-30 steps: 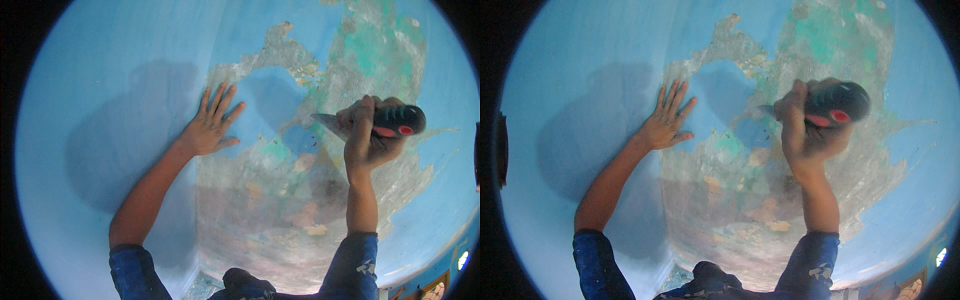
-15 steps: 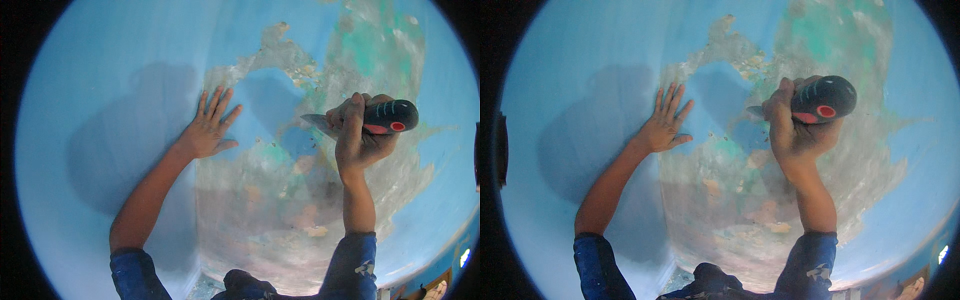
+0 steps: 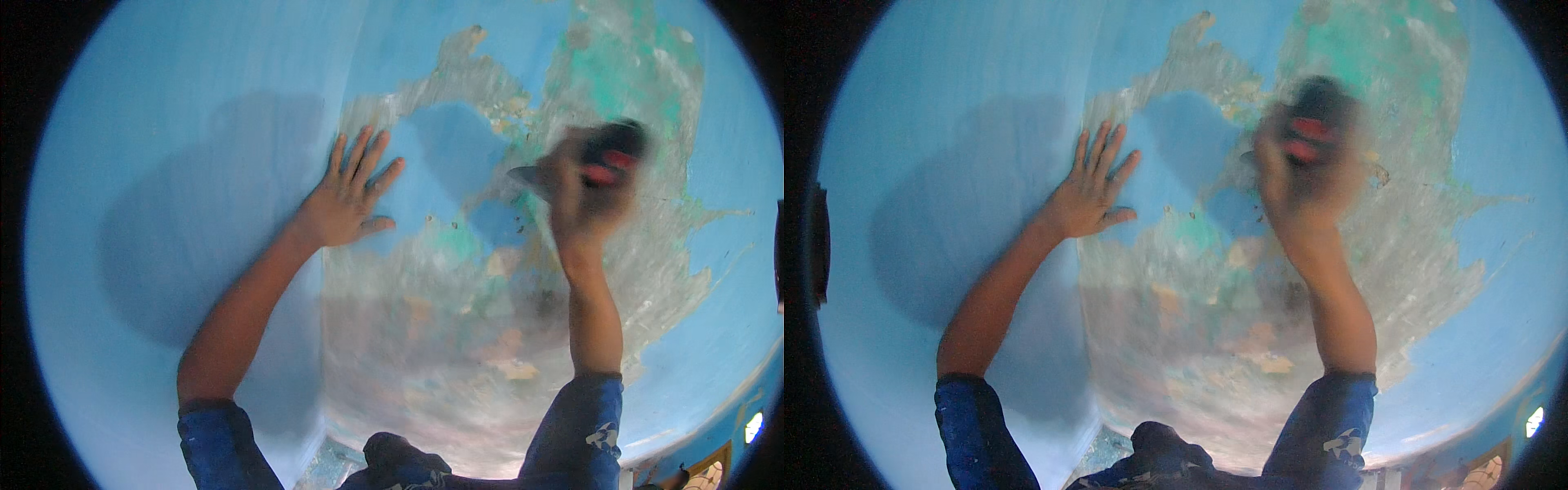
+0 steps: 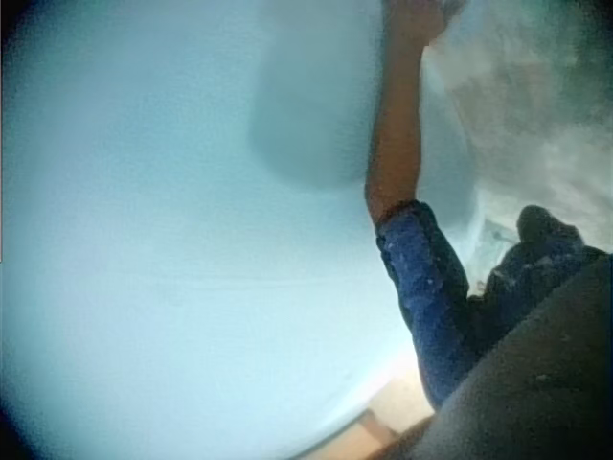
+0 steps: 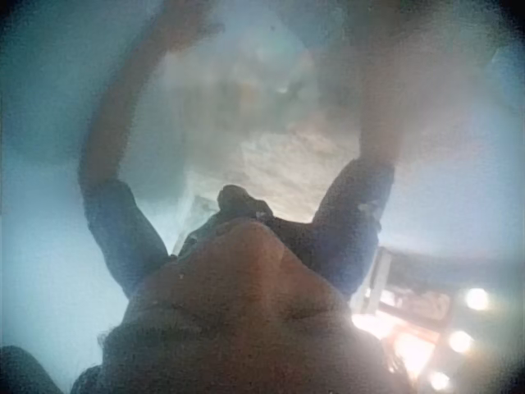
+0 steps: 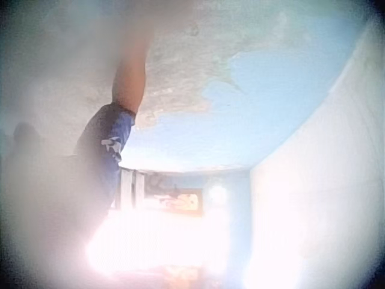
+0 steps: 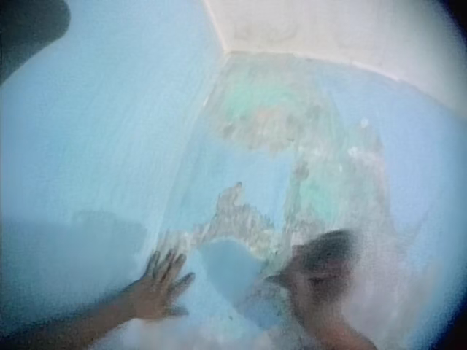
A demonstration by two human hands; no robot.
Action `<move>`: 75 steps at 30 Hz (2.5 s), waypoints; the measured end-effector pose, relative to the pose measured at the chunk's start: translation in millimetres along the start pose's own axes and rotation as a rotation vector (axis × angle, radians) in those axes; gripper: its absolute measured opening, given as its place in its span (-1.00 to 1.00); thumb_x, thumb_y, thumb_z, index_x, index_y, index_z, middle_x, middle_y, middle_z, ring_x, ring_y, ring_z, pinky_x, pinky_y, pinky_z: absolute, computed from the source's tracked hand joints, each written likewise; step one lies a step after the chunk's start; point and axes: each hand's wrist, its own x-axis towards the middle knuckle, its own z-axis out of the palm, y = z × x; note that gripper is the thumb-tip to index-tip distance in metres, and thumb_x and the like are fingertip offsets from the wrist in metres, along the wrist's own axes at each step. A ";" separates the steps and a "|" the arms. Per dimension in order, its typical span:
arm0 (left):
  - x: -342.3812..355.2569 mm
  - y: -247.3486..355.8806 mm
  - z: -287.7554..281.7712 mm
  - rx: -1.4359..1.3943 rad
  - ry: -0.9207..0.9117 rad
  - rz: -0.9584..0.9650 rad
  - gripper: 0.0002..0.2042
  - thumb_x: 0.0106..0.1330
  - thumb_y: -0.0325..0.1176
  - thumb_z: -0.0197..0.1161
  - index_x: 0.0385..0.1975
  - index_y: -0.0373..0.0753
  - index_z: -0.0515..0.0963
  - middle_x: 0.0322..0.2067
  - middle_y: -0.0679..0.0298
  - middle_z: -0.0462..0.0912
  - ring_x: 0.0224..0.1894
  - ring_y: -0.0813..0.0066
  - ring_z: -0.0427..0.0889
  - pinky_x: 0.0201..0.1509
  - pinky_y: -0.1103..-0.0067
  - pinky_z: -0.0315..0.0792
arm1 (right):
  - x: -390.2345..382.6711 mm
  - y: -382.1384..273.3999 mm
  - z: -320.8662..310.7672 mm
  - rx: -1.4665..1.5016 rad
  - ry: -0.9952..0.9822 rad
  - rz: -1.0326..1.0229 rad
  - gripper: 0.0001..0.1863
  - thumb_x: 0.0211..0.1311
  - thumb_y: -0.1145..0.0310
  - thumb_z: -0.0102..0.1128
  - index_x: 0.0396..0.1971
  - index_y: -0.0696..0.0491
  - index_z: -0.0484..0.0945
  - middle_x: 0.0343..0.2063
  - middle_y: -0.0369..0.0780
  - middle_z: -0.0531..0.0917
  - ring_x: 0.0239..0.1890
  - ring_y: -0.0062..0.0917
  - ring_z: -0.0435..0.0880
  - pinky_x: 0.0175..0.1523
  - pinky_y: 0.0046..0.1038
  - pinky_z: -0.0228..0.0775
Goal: The person uses a scraper to remove old paint from a light blue wall. They repeatedly scrape the surface, clearing patches of paint and revealing the underlying wall. Another person is visible in the background also working on the wall.
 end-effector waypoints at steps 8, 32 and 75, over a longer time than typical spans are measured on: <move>5.8 -3.2 -4.1 0.016 0.038 0.010 -0.09 0.30 0.28 0.02 0.51 -0.07 -0.19 0.49 -0.09 -0.39 0.52 -0.15 -0.43 0.50 -0.13 -0.41 | -5.3 32.1 7.0 -0.241 -0.091 -0.020 -0.56 0.01 0.35 0.47 -0.14 0.14 0.47 -0.52 -0.15 0.64 -0.49 -0.50 0.72 -0.35 -0.51 0.55; -4.8 -3.1 -1.8 0.019 0.005 -0.012 -0.09 0.31 0.30 -0.02 0.51 -0.03 -0.23 0.49 -0.07 -0.41 0.52 -0.14 -0.42 0.51 -0.12 -0.41 | -2.1 -2.1 9.5 -0.083 -0.091 0.004 -0.56 0.05 0.35 0.47 -0.13 0.10 0.43 -0.46 -0.17 0.70 -0.41 -0.43 0.77 -0.33 -0.51 0.56; -8.3 -10.2 -3.3 -0.006 0.029 -0.013 -0.10 0.29 0.29 0.02 0.51 -0.05 -0.15 0.50 -0.06 -0.38 0.53 -0.13 -0.43 0.51 -0.13 -0.40 | -6.8 4.8 22.6 -0.214 -0.247 -0.046 -0.54 0.02 0.39 0.48 -0.11 0.11 0.45 -0.42 -0.18 0.71 -0.36 -0.44 0.76 -0.26 -0.50 0.56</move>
